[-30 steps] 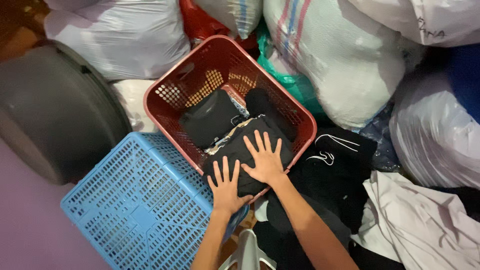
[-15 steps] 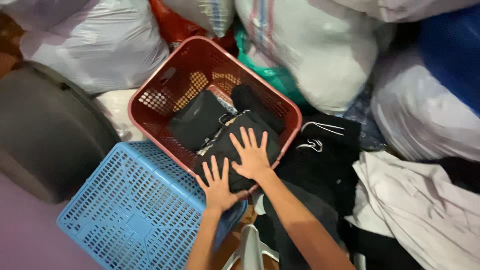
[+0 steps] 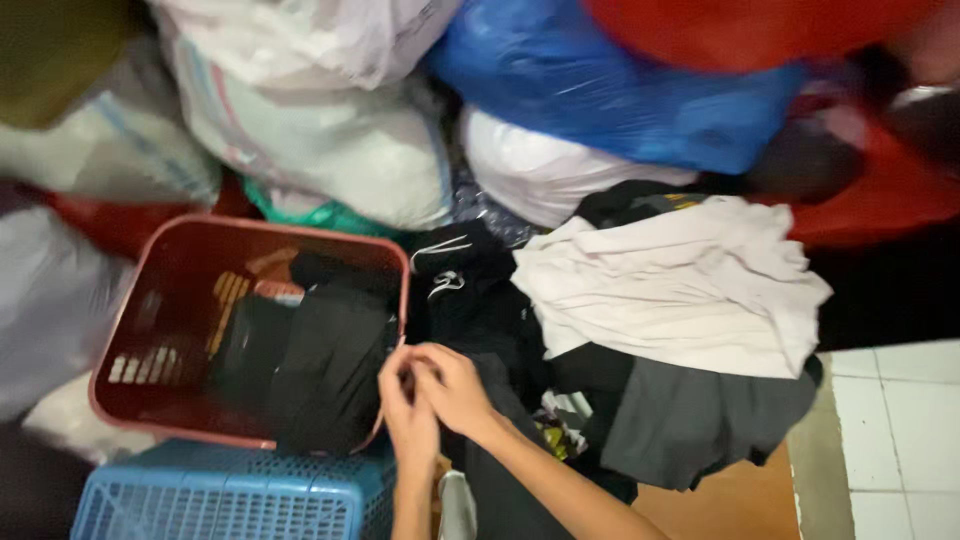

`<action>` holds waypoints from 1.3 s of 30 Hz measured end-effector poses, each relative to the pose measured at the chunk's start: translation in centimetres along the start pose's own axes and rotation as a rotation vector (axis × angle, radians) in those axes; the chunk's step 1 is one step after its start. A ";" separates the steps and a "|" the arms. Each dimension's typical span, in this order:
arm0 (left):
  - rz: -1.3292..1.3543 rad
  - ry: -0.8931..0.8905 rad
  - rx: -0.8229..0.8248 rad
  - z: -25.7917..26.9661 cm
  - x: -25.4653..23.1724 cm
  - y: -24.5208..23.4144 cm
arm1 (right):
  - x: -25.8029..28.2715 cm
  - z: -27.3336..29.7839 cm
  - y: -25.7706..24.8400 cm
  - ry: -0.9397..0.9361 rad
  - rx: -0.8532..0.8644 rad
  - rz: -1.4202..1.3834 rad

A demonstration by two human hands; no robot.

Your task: The person folds black and white garments by hand, smoothing and aligning them before placing them into a red basket. The person handles t-shirts and shorts, folding each item individually and stacking them neatly.

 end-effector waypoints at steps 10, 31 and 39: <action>-0.013 -0.175 0.759 14.8 -4.5 16.5 | 0.8 2.3 -36.0 -0.355 -0.504 0.935; -0.079 -0.114 0.648 17.4 -4.0 16.7 | 2.6 4.1 -42.4 -0.272 -0.732 0.663; 0.629 -0.879 0.547 16.0 -1.2 16.0 | 0.9 9.0 -32.0 0.013 -0.571 -0.146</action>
Point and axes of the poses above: each hand's wrist, its own z-axis away from the middle knuckle, its own y-axis out of the palm, x = y × z, the point moved 9 cm from there along -z, towards the middle knuckle, and after that the axes turned 9 degrees about -x, right-handed, at the moved point
